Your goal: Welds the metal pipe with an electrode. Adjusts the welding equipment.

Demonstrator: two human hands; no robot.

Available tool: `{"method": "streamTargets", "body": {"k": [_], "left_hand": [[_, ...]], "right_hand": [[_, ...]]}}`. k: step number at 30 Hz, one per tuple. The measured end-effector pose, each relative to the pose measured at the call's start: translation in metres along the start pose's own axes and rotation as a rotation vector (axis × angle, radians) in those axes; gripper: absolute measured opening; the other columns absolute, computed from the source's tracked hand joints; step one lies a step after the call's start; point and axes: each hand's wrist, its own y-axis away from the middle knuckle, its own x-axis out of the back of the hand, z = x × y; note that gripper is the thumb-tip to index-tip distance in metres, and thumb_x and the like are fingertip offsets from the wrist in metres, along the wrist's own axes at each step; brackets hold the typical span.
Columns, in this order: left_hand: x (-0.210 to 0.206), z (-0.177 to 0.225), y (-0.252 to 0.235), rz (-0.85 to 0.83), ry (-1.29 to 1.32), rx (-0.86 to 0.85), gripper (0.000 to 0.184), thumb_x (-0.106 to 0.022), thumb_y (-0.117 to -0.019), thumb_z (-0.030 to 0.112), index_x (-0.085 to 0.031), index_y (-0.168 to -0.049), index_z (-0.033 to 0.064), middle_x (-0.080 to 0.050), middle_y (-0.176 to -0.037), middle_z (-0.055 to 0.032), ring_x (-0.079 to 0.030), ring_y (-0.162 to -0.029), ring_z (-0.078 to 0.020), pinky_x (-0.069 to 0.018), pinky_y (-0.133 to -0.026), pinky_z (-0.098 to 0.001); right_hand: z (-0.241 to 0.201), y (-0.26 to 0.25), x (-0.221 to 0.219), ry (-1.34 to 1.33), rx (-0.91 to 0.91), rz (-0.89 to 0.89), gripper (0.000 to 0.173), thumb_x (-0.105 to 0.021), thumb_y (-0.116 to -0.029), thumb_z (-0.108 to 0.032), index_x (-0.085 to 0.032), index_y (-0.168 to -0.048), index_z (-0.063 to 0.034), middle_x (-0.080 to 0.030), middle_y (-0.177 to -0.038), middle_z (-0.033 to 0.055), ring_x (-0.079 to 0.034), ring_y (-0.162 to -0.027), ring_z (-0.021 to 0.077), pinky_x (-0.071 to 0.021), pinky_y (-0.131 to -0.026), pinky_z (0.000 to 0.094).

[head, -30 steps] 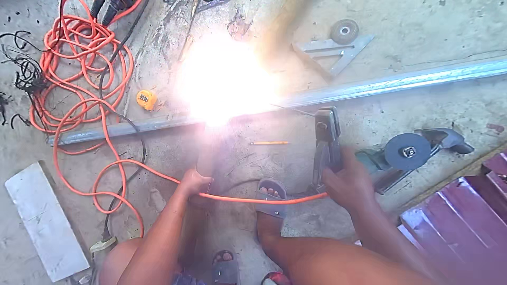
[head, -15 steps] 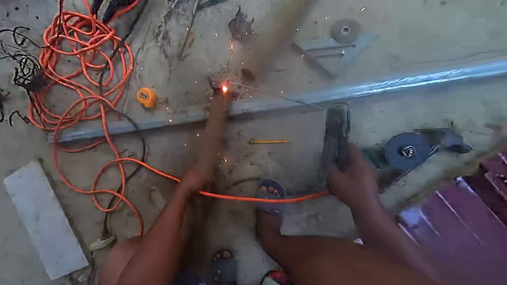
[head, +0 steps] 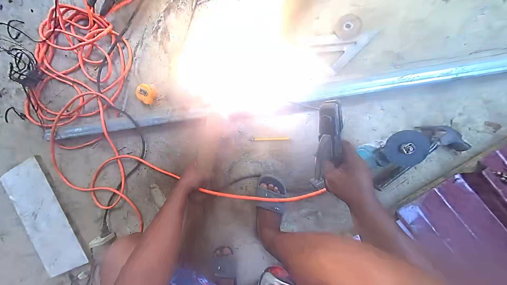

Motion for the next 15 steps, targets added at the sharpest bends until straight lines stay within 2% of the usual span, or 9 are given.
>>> {"method": "streamTargets", "body": {"k": [3,5,7,8,10,13,15], "left_hand": [[-0.0023,-0.0019,0.0003,0.021,0.028,-0.036,0.077,-0.088,-0.0771,0.025,-0.051,-0.142,0.0026,-0.069,-0.121,-0.0164,-0.069,-0.112,-0.0242,-0.0559,-0.101,-0.0479],[0.0002,0.0022,0.0023,0.004,-0.016,0.013,0.080,-0.087,-0.0812,0.027,-0.047,-0.146,0.0010,-0.067,-0.126,-0.0210,-0.067,-0.117,-0.0305,-0.0535,-0.103,-0.0534],[0.0006,0.0035,0.0037,0.003,-0.059,0.045,0.073,-0.086,-0.0824,0.033,-0.056,-0.138,-0.0024,-0.068,-0.124,-0.0229,-0.067,-0.117,-0.0332,-0.0515,-0.104,-0.0561],[0.0010,0.0039,0.0045,0.000,-0.047,0.043,0.073,-0.086,-0.0822,0.031,-0.055,-0.138,-0.0030,-0.067,-0.125,-0.0233,-0.066,-0.118,-0.0335,-0.0514,-0.104,-0.0559],[0.0014,0.0016,0.0037,-0.009,-0.010,0.023,0.082,-0.087,-0.0815,0.027,-0.046,-0.147,0.0000,-0.065,-0.129,-0.0224,-0.065,-0.120,-0.0322,-0.0522,-0.105,-0.0542],[0.0002,-0.0015,0.0013,0.003,0.027,0.006,0.087,-0.088,-0.0802,0.024,-0.042,-0.151,0.0027,-0.064,-0.132,-0.0222,-0.065,-0.122,-0.0319,-0.0522,-0.105,-0.0536],[0.0007,0.0022,0.0034,0.010,0.004,0.017,0.088,-0.088,-0.0800,0.024,-0.041,-0.152,0.0037,-0.064,-0.132,-0.0222,-0.064,-0.122,-0.0323,-0.0512,-0.106,-0.0541]], "right_hand": [[-0.0037,0.0008,0.0005,0.007,-0.034,-0.010,0.048,-0.059,-0.0929,-0.010,-0.051,-0.140,-0.0037,-0.066,-0.097,0.0135,-0.065,-0.079,0.0178,-0.0552,-0.072,0.0432],[-0.0072,0.0011,0.0016,0.009,-0.061,-0.017,0.047,-0.060,-0.0944,-0.010,-0.052,-0.140,-0.0034,-0.066,-0.097,0.0168,-0.066,-0.079,0.0232,-0.0551,-0.072,0.0493],[-0.0070,0.0021,0.0015,-0.001,-0.051,-0.010,0.047,-0.060,-0.0951,-0.011,-0.051,-0.140,-0.0038,-0.066,-0.097,0.0150,-0.065,-0.078,0.0208,-0.0552,-0.071,0.0463],[-0.0066,0.0030,0.0015,-0.009,-0.044,0.005,0.046,-0.059,-0.0944,-0.011,-0.051,-0.139,-0.0032,-0.065,-0.097,0.0148,-0.065,-0.078,0.0202,-0.0553,-0.071,0.0456],[-0.0036,0.0031,0.0016,-0.032,-0.022,0.039,0.049,-0.058,-0.0924,-0.012,-0.051,-0.140,-0.0018,-0.065,-0.094,0.0139,-0.064,-0.076,0.0181,-0.0550,-0.069,0.0437],[-0.0018,0.0019,0.0025,-0.036,-0.010,0.028,0.050,-0.058,-0.0914,-0.014,-0.051,-0.139,-0.0020,-0.064,-0.093,0.0113,-0.062,-0.073,0.0147,-0.0547,-0.068,0.0406],[-0.0042,0.0021,0.0019,-0.001,-0.018,0.013,0.047,-0.058,-0.0921,-0.014,-0.053,-0.137,-0.0019,-0.064,-0.093,0.0121,-0.062,-0.074,0.0173,-0.0534,-0.068,0.0436]]}}
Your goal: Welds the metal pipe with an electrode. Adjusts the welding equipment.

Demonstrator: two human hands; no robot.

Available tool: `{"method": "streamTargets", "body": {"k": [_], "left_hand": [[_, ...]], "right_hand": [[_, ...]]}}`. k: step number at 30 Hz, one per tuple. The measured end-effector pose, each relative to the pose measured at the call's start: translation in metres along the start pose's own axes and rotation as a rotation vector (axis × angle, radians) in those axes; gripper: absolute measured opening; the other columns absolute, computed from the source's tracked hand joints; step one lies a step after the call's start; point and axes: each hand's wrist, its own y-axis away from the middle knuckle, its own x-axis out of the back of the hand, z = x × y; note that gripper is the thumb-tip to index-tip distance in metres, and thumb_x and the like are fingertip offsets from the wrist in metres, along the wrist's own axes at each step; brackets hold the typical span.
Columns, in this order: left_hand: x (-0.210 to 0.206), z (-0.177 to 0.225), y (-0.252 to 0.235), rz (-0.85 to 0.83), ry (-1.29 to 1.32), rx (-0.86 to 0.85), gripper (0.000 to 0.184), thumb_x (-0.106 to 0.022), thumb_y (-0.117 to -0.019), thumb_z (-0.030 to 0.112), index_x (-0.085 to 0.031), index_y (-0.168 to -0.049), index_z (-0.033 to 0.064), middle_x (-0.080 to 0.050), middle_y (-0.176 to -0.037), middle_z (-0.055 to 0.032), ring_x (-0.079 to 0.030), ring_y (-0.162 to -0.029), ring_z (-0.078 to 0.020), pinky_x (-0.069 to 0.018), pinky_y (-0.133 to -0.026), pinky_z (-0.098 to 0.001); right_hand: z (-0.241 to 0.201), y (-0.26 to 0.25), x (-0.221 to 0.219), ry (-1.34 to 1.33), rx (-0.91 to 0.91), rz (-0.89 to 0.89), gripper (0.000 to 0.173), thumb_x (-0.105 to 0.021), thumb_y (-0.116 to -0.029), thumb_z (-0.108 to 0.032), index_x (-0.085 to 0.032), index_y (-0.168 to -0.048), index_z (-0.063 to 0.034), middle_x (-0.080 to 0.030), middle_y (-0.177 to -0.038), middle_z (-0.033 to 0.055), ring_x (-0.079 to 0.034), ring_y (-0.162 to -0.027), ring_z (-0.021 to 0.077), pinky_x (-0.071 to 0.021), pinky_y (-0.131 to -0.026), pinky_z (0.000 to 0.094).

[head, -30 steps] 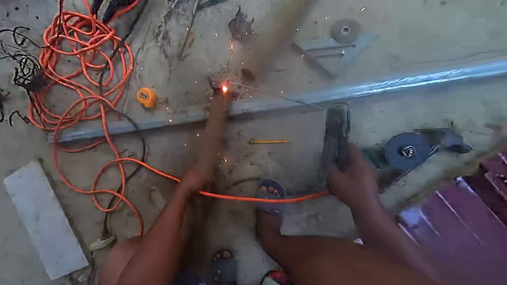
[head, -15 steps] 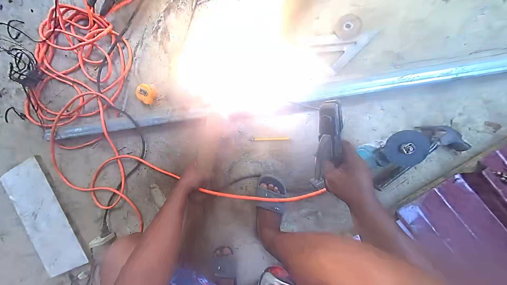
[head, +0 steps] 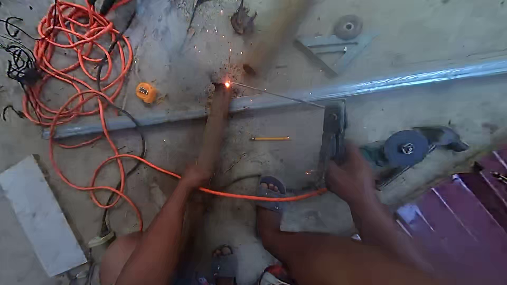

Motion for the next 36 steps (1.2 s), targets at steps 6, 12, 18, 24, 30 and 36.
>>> {"method": "streamTargets", "body": {"k": [6,12,18,24,30,36], "left_hand": [[-0.001,-0.002,-0.003,0.000,-0.019,-0.002,0.084,-0.088,-0.0784,0.025,-0.045,-0.147,0.0022,-0.066,-0.127,-0.0212,-0.066,-0.118,-0.0317,-0.0522,-0.104,-0.0541],[-0.002,0.001,-0.002,0.005,-0.004,-0.007,0.083,-0.088,-0.0784,0.023,-0.046,-0.147,0.0020,-0.066,-0.127,-0.0202,-0.066,-0.118,-0.0293,-0.0529,-0.104,-0.0516],[-0.001,0.003,0.004,0.004,-0.034,0.008,0.077,-0.087,-0.0808,0.029,-0.052,-0.142,-0.0023,-0.067,-0.125,-0.0236,-0.066,-0.118,-0.0337,-0.0518,-0.103,-0.0551],[0.005,-0.003,-0.002,-0.053,0.004,0.004,0.091,-0.087,-0.0819,0.026,-0.036,-0.154,0.0029,-0.063,-0.132,-0.0231,-0.064,-0.120,-0.0318,-0.0520,-0.105,-0.0531],[0.006,-0.005,-0.005,-0.043,-0.020,-0.015,0.089,-0.088,-0.0806,0.027,-0.039,-0.152,0.0040,-0.065,-0.130,-0.0213,-0.065,-0.120,-0.0310,-0.0518,-0.105,-0.0537],[0.005,-0.007,-0.008,-0.036,-0.017,-0.041,0.086,-0.089,-0.0784,0.027,-0.044,-0.149,0.0038,-0.067,-0.127,-0.0197,-0.066,-0.118,-0.0287,-0.0523,-0.105,-0.0522]], "right_hand": [[-0.003,0.001,-0.001,0.037,-0.008,-0.005,0.045,-0.058,-0.0926,-0.013,-0.054,-0.136,-0.0032,-0.065,-0.092,0.0130,-0.063,-0.075,0.0198,-0.0525,-0.069,0.0463],[-0.001,0.000,-0.003,0.006,-0.017,-0.006,0.045,-0.060,-0.0940,-0.011,-0.053,-0.138,-0.0057,-0.065,-0.094,0.0111,-0.063,-0.076,0.0159,-0.0538,-0.070,0.0417],[-0.001,0.000,-0.002,-0.021,-0.028,-0.010,0.048,-0.059,-0.0930,-0.011,-0.051,-0.139,-0.0040,-0.065,-0.096,0.0139,-0.064,-0.077,0.0187,-0.0544,-0.070,0.0449],[0.002,0.002,-0.001,-0.052,-0.008,0.025,0.049,-0.060,-0.0916,-0.014,-0.052,-0.138,-0.0014,-0.065,-0.096,0.0118,-0.063,-0.075,0.0146,-0.0549,-0.069,0.0398],[-0.002,0.001,-0.003,-0.006,-0.017,-0.003,0.044,-0.058,-0.0912,-0.011,-0.055,-0.134,-0.0034,-0.064,-0.091,0.0109,-0.062,-0.074,0.0163,-0.0527,-0.067,0.0429],[-0.003,-0.003,-0.004,-0.001,-0.024,-0.011,0.042,-0.059,-0.0916,-0.011,-0.056,-0.133,-0.0055,-0.063,-0.088,0.0097,-0.061,-0.071,0.0167,-0.0521,-0.065,0.0434]]}}
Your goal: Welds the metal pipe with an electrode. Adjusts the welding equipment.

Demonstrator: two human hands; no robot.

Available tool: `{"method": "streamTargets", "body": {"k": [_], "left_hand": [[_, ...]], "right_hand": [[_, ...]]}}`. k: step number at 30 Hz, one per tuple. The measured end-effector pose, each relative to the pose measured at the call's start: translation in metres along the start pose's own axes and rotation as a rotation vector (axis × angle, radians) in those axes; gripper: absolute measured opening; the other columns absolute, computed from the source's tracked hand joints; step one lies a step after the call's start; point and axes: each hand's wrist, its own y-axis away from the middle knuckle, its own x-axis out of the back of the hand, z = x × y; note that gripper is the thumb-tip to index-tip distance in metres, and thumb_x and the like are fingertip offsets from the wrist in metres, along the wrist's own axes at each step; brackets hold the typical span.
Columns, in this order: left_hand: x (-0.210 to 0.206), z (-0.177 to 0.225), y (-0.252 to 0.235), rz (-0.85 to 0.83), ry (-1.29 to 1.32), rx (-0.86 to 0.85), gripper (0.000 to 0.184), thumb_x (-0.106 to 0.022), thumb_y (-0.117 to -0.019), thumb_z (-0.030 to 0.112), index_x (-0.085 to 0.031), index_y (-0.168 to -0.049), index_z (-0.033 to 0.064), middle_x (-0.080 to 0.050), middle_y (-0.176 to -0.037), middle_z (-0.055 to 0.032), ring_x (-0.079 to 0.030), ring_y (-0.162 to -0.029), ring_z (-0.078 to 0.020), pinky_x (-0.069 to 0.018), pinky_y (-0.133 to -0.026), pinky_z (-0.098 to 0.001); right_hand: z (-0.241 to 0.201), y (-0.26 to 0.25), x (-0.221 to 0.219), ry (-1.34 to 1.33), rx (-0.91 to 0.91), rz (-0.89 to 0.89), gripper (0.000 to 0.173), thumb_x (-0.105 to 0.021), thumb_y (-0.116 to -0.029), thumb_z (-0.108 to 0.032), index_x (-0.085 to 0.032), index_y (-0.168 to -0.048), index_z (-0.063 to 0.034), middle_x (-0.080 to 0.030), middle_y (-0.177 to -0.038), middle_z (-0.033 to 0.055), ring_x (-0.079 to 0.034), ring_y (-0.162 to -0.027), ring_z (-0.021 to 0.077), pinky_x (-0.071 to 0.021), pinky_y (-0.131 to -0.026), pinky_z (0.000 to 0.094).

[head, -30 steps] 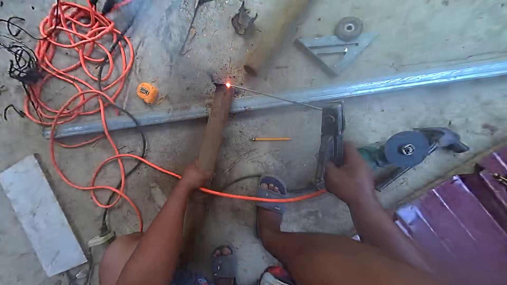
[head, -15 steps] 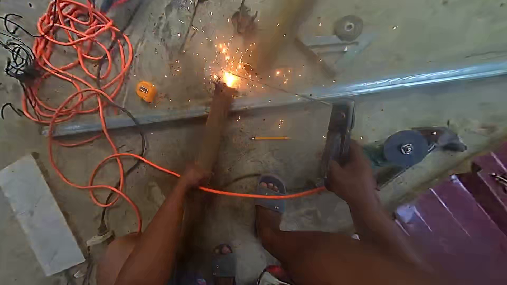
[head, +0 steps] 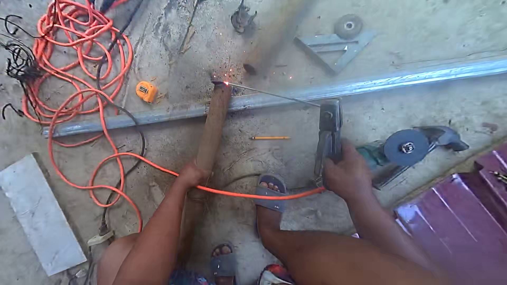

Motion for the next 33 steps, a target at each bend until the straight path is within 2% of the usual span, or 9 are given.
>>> {"method": "streamTargets", "body": {"k": [6,12,16,22,24,27,33], "left_hand": [[-0.0004,-0.0003,-0.0005,-0.024,0.077,0.013,0.084,-0.088,-0.0784,0.019,-0.043,-0.148,0.0058,-0.067,-0.125,-0.0184,-0.068,-0.114,-0.0259,-0.0551,-0.100,-0.0482],[0.0000,0.0006,-0.0003,-0.018,0.062,0.017,0.084,-0.088,-0.0775,0.021,-0.044,-0.148,0.0063,-0.067,-0.125,-0.0180,-0.067,-0.115,-0.0260,-0.0543,-0.101,-0.0488],[-0.0002,-0.0008,-0.0025,-0.017,0.035,0.017,0.084,-0.088,-0.0776,0.023,-0.045,-0.147,0.0065,-0.067,-0.126,-0.0177,-0.067,-0.116,-0.0263,-0.0539,-0.102,-0.0500],[-0.0014,-0.0028,-0.0013,-0.012,0.088,-0.022,0.079,-0.087,-0.0767,0.021,-0.049,-0.144,0.0036,-0.068,-0.124,-0.0172,-0.068,-0.114,-0.0239,-0.0553,-0.101,-0.0471],[0.0005,-0.0020,-0.0004,-0.026,0.088,-0.016,0.081,-0.087,-0.0792,0.020,-0.045,-0.147,0.0028,-0.066,-0.127,-0.0195,-0.067,-0.116,-0.0269,-0.0545,-0.102,-0.0487],[0.0007,-0.0040,-0.0016,-0.025,0.085,-0.007,0.083,-0.087,-0.0787,0.019,-0.043,-0.148,0.0034,-0.065,-0.128,-0.0193,-0.066,-0.117,-0.0272,-0.0545,-0.102,-0.0487],[0.0012,-0.0006,-0.0007,-0.029,0.066,0.011,0.084,-0.088,-0.0788,0.021,-0.044,-0.149,0.0047,-0.066,-0.128,-0.0187,-0.066,-0.118,-0.0267,-0.0537,-0.103,-0.0494]], "right_hand": [[0.0037,-0.0014,-0.0021,-0.005,0.012,0.009,0.046,-0.059,-0.0890,-0.012,-0.055,-0.135,-0.0078,-0.063,-0.088,0.0083,-0.061,-0.070,0.0155,-0.0518,-0.065,0.0426],[0.0023,0.0059,-0.0049,0.194,0.126,0.040,0.050,-0.060,-0.0884,-0.024,-0.055,-0.135,-0.0057,-0.065,-0.081,0.0136,-0.064,-0.069,0.0288,-0.0494,-0.061,0.0541],[-0.0018,0.0063,-0.0036,0.183,0.086,0.006,0.049,-0.061,-0.0925,-0.019,-0.053,-0.139,-0.0055,-0.066,-0.086,0.0166,-0.065,-0.074,0.0304,-0.0513,-0.066,0.0558],[-0.0021,0.0053,-0.0032,0.084,0.036,0.002,0.050,-0.061,-0.0920,-0.013,-0.052,-0.140,-0.0053,-0.066,-0.093,0.0159,-0.065,-0.076,0.0253,-0.0532,-0.069,0.0516],[-0.0024,0.0050,-0.0022,0.043,0.013,0.014,0.051,-0.059,-0.0930,-0.012,-0.050,-0.142,-0.0034,-0.066,-0.095,0.0166,-0.065,-0.078,0.0246,-0.0536,-0.071,0.0510],[0.0014,0.0029,-0.0002,-0.001,-0.013,0.012,0.048,-0.059,-0.0947,-0.013,-0.051,-0.141,-0.0041,-0.065,-0.092,0.0148,-0.064,-0.074,0.0221,-0.0539,-0.068,0.0487],[0.0011,0.0023,-0.0038,0.011,0.010,0.011,0.046,-0.059,-0.0907,-0.012,-0.054,-0.135,-0.0043,-0.063,-0.089,0.0110,-0.061,-0.072,0.0183,-0.0519,-0.066,0.0447]]}}
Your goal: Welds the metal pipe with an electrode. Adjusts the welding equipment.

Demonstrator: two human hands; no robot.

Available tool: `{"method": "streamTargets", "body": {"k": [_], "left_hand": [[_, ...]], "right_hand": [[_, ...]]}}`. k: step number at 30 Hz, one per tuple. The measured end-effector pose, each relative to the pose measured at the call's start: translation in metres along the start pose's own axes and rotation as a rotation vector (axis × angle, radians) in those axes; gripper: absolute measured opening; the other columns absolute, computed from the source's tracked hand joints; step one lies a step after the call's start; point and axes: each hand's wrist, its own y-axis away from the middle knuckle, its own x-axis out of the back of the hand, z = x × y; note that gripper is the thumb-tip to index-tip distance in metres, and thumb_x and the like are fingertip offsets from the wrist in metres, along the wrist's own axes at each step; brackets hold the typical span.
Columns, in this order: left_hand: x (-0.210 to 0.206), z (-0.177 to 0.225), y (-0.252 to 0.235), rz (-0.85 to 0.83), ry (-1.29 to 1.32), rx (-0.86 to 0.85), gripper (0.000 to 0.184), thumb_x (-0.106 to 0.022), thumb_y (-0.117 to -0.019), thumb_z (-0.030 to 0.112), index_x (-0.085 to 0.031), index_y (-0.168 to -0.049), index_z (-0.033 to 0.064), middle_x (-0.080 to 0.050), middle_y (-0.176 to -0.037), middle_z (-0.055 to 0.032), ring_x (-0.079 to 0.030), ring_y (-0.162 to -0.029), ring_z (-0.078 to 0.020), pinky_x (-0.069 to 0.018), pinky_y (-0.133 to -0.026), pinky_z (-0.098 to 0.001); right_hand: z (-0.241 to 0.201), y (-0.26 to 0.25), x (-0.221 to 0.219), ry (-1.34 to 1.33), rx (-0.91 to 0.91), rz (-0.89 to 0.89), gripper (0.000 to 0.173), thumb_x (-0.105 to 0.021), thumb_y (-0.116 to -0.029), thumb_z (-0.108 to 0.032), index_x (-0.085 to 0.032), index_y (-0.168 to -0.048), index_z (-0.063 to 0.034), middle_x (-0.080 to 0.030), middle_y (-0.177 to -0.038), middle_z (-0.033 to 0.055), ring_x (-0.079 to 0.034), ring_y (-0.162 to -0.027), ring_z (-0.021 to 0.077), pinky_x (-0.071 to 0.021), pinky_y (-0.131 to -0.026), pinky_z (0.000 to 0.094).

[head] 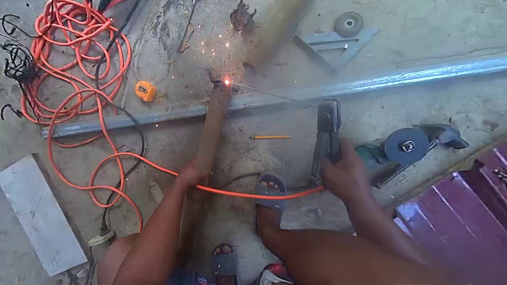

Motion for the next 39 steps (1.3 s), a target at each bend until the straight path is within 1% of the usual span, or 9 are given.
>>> {"method": "streamTargets", "body": {"k": [6,10,18,21,23,26,30,35,39], "left_hand": [[0.001,0.001,0.001,-0.002,-0.016,-0.010,0.085,-0.089,-0.0778,0.022,-0.044,-0.147,0.0042,-0.066,-0.127,-0.0180,-0.066,-0.117,-0.0255,-0.0531,-0.103,-0.0485],[0.000,0.000,0.000,-0.001,-0.012,-0.003,0.083,-0.088,-0.0786,0.022,-0.044,-0.147,0.0045,-0.066,-0.127,-0.0185,-0.067,-0.117,-0.0259,-0.0532,-0.103,-0.0487],[0.000,-0.001,0.001,-0.002,-0.027,0.015,0.079,-0.086,-0.0810,0.026,-0.048,-0.145,-0.0002,-0.066,-0.126,-0.0211,-0.067,-0.117,-0.0293,-0.0536,-0.103,-0.0515],[0.002,-0.001,0.001,-0.016,0.001,0.016,0.085,-0.086,-0.0827,0.023,-0.041,-0.151,0.0011,-0.064,-0.131,-0.0220,-0.065,-0.120,-0.0304,-0.0529,-0.105,-0.0514],[0.005,-0.003,-0.001,-0.036,0.017,0.020,0.083,-0.085,-0.0837,0.020,-0.039,-0.151,0.0002,-0.064,-0.130,-0.0220,-0.066,-0.118,-0.0294,-0.0538,-0.103,-0.0500],[0.011,-0.005,-0.003,-0.064,0.019,-0.017,0.081,-0.084,-0.0833,0.019,-0.041,-0.151,0.0028,-0.066,-0.128,-0.0195,-0.067,-0.115,-0.0264,-0.0552,-0.101,-0.0486],[0.017,-0.008,-0.005,-0.118,0.133,-0.068,0.072,-0.083,-0.0796,0.011,-0.048,-0.143,0.0025,-0.069,-0.119,-0.0137,-0.070,-0.104,-0.0180,-0.0592,-0.093,-0.0395],[0.020,-0.012,-0.011,-0.147,0.129,-0.052,0.081,-0.085,-0.0738,0.016,-0.048,-0.145,0.0052,-0.071,-0.121,-0.0111,-0.071,-0.107,-0.0174,-0.0590,-0.096,-0.0410],[0.021,-0.009,-0.011,-0.148,0.098,-0.017,0.087,-0.088,-0.0695,0.019,-0.047,-0.146,0.0059,-0.071,-0.120,-0.0119,-0.071,-0.108,-0.0193,-0.0585,-0.097,-0.0440]], "right_hand": [[0.000,-0.004,0.000,0.027,-0.004,-0.003,0.045,-0.059,-0.0910,-0.009,-0.054,-0.135,-0.0056,-0.064,-0.089,0.0131,-0.062,-0.073,0.0222,-0.0514,-0.066,0.0483],[0.001,-0.004,-0.002,0.003,-0.008,-0.005,0.046,-0.059,-0.0914,-0.009,-0.053,-0.137,-0.0080,-0.064,-0.090,0.0107,-0.062,-0.071,0.0185,-0.0520,-0.065,0.0450],[-0.004,-0.002,-0.001,-0.003,-0.048,-0.015,0.047,-0.060,-0.0946,-0.007,-0.050,-0.141,-0.0040,-0.065,-0.099,0.0189,-0.065,-0.081,0.0278,-0.0544,-0.072,0.0534],[-0.003,-0.001,0.000,-0.042,-0.056,0.025,0.049,-0.058,-0.0930,-0.008,-0.050,-0.141,-0.0050,-0.065,-0.096,0.0160,-0.065,-0.077,0.0234,-0.0545,-0.069,0.0493],[-0.003,-0.001,0.001,-0.083,-0.074,0.027,0.049,-0.059,-0.0950,-0.007,-0.049,-0.142,-0.0052,-0.065,-0.099,0.0163,-0.065,-0.077,0.0215,-0.0556,-0.071,0.0471],[0.005,-0.001,-0.001,-0.179,-0.060,0.047,0.049,-0.058,-0.0951,-0.011,-0.048,-0.143,-0.0046,-0.066,-0.094,0.0113,-0.066,-0.069,0.0154,-0.0591,-0.065,0.0396],[0.026,-0.006,-0.010,-0.420,0.023,0.088,0.049,-0.060,-0.0891,-0.018,-0.049,-0.136,-0.0065,-0.062,-0.081,-0.0038,-0.064,-0.059,0.0059,-0.0600,-0.058,0.0277],[0.038,-0.024,-0.011,-0.515,-0.010,0.052,0.056,-0.063,-0.0859,-0.020,-0.046,-0.137,-0.0052,-0.064,-0.083,-0.0060,-0.064,-0.062,0.0062,-0.0606,-0.059,0.0282],[0.040,-0.045,-0.010,-0.602,-0.110,0.018,0.053,-0.063,-0.0842,-0.015,-0.046,-0.133,-0.0057,-0.062,-0.077,-0.0081,-0.063,-0.055,0.0063,-0.0590,-0.052,0.0255]]}}
